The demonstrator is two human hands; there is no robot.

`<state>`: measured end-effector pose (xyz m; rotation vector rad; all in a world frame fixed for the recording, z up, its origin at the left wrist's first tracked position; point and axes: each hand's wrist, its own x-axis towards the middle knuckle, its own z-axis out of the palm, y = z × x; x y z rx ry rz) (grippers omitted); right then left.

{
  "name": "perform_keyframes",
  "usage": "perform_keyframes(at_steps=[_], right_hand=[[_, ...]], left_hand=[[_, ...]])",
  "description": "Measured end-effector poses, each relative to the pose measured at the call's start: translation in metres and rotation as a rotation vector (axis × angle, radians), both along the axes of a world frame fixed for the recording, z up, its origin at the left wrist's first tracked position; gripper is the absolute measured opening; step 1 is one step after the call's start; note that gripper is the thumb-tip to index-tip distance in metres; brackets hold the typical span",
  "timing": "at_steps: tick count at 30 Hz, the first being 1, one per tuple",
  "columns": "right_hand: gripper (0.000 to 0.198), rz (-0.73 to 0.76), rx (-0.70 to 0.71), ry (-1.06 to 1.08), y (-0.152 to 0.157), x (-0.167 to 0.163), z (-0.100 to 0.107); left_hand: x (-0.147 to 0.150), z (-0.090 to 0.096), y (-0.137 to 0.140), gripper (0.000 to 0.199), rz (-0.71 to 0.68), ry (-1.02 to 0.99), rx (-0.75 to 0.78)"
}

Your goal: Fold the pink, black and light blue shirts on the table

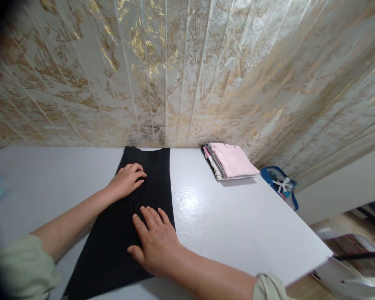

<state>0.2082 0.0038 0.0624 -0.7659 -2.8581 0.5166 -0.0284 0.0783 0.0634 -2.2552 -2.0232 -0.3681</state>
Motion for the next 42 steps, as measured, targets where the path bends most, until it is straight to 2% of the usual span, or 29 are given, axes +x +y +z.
perform_keyframes(at_steps=[4,10,14,17,20,23,27,32,37,39,42], right_hand=[[0.065,0.006,-0.004,0.004,0.0,0.0,0.001],[0.067,0.004,-0.01,0.011,-0.001,0.0,0.001],[0.066,0.009,-0.02,0.013,0.0,0.0,0.003],[0.066,0.013,-0.022,0.012,0.0,0.001,0.005],[0.066,0.008,-0.008,0.002,0.0,0.001,0.005],[0.066,0.012,0.004,-0.007,-0.001,0.001,0.005],[0.066,0.018,0.022,-0.013,0.0,0.001,0.004],[0.065,0.011,0.029,-0.01,0.001,0.001,0.002],[0.065,0.009,0.022,-0.017,0.001,0.0,0.0],[0.066,0.009,0.018,-0.018,0.001,0.0,0.0],[0.066,0.015,0.016,-0.016,0.001,0.0,0.0]], left_hand=[[0.002,0.003,0.007,0.01,-0.022,-0.006,-0.072],[-0.008,-0.007,0.018,0.004,-0.057,-0.235,-0.049],[-0.011,-0.013,0.024,0.011,-0.046,-0.372,-0.077],[-0.007,-0.013,0.028,0.023,0.017,-0.431,-0.124],[-0.001,-0.013,0.03,0.031,0.088,-0.386,-0.131],[0.003,-0.016,0.032,0.022,0.124,-0.304,-0.105],[0.004,-0.018,0.031,0.014,0.1,-0.289,-0.074],[0.004,-0.012,0.024,0.013,0.074,-0.311,0.034],[0.011,-0.004,0.02,0.006,0.126,-0.194,-0.049],[0.013,0.001,0.017,0.011,0.098,-0.234,0.003],[0.016,0.007,0.009,0.015,-0.02,-0.306,0.103]])
